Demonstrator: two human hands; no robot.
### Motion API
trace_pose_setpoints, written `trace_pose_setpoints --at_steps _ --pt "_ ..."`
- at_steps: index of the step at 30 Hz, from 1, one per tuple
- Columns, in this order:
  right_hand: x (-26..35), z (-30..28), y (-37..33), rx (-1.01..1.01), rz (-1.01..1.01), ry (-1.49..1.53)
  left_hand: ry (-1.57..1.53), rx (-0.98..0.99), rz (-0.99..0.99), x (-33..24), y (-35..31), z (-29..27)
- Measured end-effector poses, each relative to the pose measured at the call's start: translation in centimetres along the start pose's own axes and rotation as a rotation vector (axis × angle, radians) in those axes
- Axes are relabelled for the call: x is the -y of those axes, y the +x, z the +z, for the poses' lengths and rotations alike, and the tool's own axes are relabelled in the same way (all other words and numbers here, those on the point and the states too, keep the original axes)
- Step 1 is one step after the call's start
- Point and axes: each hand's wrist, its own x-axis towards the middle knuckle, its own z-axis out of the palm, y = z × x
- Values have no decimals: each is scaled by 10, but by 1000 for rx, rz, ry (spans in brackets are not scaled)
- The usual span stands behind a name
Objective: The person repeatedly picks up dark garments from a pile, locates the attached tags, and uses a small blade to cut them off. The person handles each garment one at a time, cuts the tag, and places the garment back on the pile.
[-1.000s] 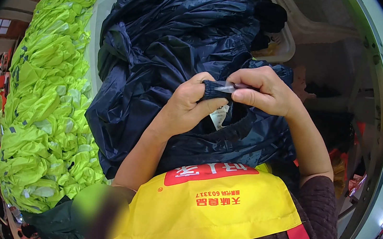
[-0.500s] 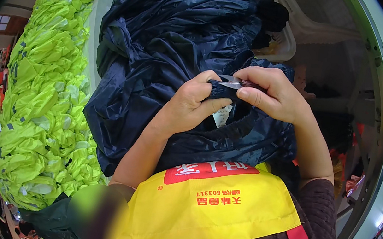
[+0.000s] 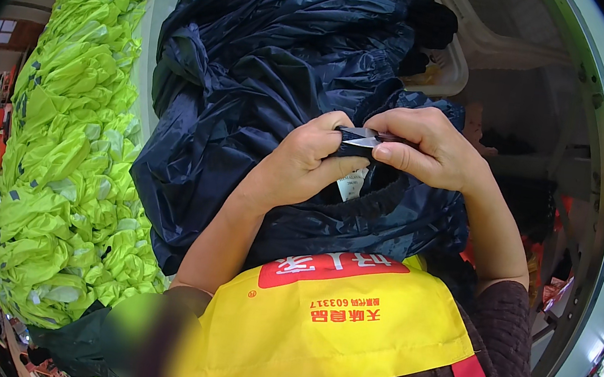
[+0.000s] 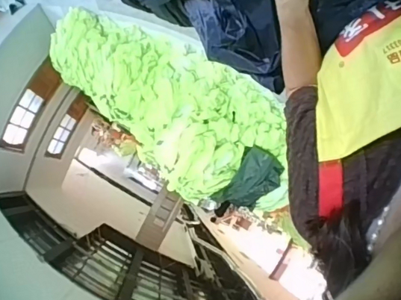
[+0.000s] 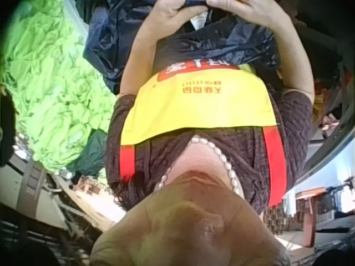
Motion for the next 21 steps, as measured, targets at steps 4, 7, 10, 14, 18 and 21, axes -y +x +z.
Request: trace_pose_setpoints --at_steps 4,7,10,14,18,21 --pt "-1 3 0 -18 9 -6 25 -12 35 3 0 1" --pt "-4 5 1 -20 24 -55 18 -27 28 1 0 3" --pt "-8 10 0 -225 83 72 22 -44 49 4 1 4" --pt "-12 9 0 -295 165 215 24 -4 -14 3 -1 0" --pt "9 14 7 -222 23 135 56 -45 86 7 1 3" --pt "23 11 9 -181 63 -75 36 -107 104 3 3 7"
